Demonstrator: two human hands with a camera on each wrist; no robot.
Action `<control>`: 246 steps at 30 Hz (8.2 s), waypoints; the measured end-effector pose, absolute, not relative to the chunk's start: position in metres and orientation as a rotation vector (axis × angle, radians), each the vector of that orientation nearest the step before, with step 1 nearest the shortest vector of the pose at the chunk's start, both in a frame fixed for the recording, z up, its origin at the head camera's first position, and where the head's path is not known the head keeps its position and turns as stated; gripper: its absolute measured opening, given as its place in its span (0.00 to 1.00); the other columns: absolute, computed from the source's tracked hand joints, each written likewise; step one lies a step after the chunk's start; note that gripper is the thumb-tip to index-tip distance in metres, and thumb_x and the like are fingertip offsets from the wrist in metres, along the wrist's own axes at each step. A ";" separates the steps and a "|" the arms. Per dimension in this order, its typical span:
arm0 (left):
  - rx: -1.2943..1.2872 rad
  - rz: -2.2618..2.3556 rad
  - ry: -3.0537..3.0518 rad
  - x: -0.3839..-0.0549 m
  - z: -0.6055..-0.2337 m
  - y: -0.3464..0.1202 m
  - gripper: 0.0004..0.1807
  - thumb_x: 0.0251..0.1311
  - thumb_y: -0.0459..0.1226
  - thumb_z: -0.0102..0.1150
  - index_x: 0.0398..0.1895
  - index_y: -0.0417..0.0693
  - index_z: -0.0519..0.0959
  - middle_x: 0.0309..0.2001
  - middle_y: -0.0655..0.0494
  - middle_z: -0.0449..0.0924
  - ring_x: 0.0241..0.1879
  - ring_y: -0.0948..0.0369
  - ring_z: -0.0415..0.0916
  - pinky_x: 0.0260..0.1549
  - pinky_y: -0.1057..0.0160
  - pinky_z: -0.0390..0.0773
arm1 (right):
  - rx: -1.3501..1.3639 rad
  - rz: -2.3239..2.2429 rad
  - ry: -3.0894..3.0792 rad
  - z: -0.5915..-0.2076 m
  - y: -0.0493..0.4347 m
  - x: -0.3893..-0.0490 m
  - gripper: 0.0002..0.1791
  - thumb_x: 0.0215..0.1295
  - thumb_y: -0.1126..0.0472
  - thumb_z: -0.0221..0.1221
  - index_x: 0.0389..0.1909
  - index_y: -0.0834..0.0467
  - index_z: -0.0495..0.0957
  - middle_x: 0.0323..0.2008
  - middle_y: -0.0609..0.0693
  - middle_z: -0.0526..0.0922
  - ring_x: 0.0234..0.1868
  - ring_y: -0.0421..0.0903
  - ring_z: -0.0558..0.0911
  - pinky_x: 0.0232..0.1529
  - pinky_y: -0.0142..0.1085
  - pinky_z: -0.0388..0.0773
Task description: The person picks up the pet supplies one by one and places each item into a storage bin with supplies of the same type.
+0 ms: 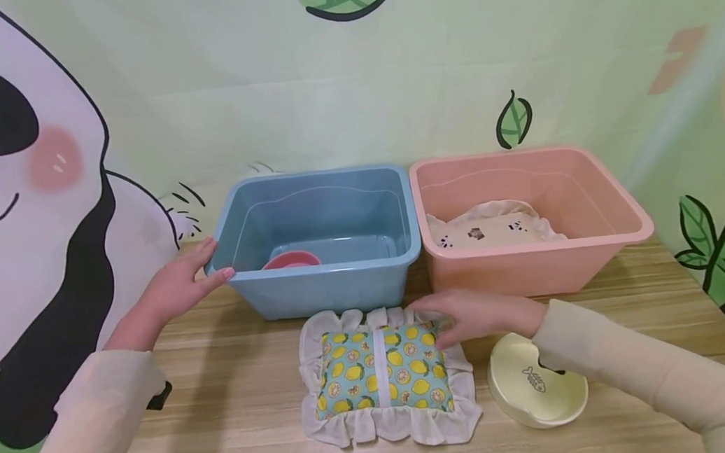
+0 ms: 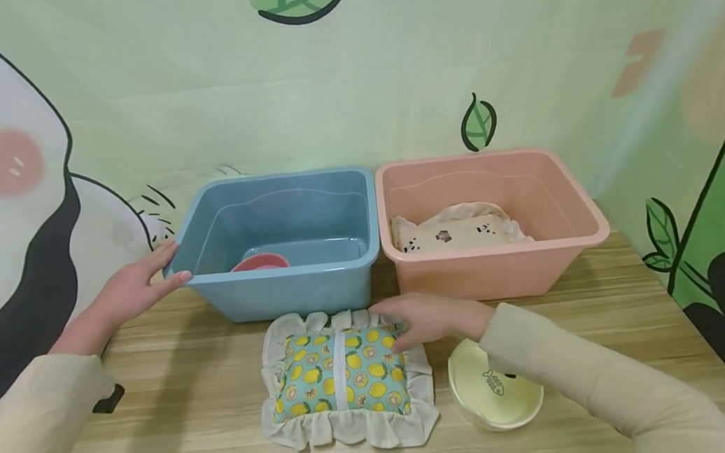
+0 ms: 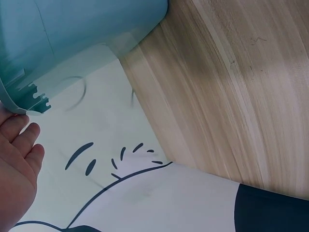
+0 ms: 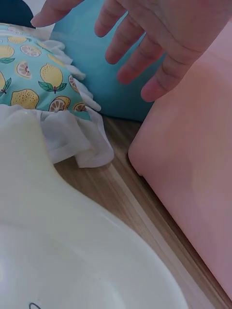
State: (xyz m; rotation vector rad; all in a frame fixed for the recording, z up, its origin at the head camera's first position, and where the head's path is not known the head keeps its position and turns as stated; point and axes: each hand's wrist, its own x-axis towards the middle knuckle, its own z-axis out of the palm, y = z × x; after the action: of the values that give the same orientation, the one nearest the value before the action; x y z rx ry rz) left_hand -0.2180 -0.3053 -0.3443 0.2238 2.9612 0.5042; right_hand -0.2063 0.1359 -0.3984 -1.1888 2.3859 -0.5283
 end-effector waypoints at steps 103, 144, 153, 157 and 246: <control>0.194 0.521 2.960 -0.218 -0.347 -0.306 0.46 0.54 0.64 0.40 0.69 0.49 0.41 0.69 0.44 0.40 0.65 0.38 0.44 0.53 0.31 0.51 | -1.345 -0.421 2.459 -0.434 0.117 -0.211 0.10 0.54 0.63 0.58 0.21 0.53 0.66 0.16 0.39 0.62 0.21 0.36 0.65 0.24 0.26 0.61; 0.196 0.542 2.966 -0.217 -0.348 -0.306 0.45 0.54 0.63 0.41 0.69 0.50 0.41 0.69 0.44 0.41 0.65 0.37 0.44 0.52 0.31 0.51 | -1.315 -0.658 2.456 -0.379 0.124 -0.202 0.09 0.55 0.63 0.59 0.21 0.50 0.68 0.19 0.39 0.68 0.25 0.34 0.69 0.29 0.25 0.68; 0.204 0.542 2.966 -0.217 -0.348 -0.306 0.44 0.56 0.61 0.42 0.69 0.49 0.41 0.69 0.44 0.41 0.65 0.38 0.44 0.52 0.31 0.51 | -1.293 -0.706 2.451 -0.362 0.128 -0.198 0.09 0.55 0.64 0.58 0.22 0.48 0.70 0.20 0.38 0.70 0.24 0.35 0.70 0.29 0.26 0.70; 0.205 0.536 2.965 -0.217 -0.348 -0.306 0.44 0.56 0.61 0.41 0.69 0.49 0.41 0.69 0.44 0.40 0.65 0.37 0.44 0.52 0.31 0.51 | -1.307 -0.676 2.453 -0.355 0.130 -0.200 0.09 0.55 0.63 0.58 0.23 0.48 0.70 0.20 0.38 0.70 0.24 0.34 0.70 0.29 0.26 0.70; 0.208 0.536 2.981 -0.217 -0.347 -0.306 0.46 0.55 0.63 0.40 0.68 0.47 0.42 0.69 0.43 0.41 0.65 0.37 0.43 0.53 0.31 0.50 | -1.201 -0.791 2.430 -0.307 0.141 -0.196 0.03 0.59 0.63 0.55 0.28 0.52 0.74 0.23 0.41 0.71 0.28 0.38 0.70 0.32 0.29 0.68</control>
State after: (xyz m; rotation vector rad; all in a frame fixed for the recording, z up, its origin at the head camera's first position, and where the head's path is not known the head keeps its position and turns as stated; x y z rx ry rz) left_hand -0.2166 -0.3058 -0.3474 0.2085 2.9807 0.5356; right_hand -0.1960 0.1414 -0.3066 -1.2010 2.4303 -0.7912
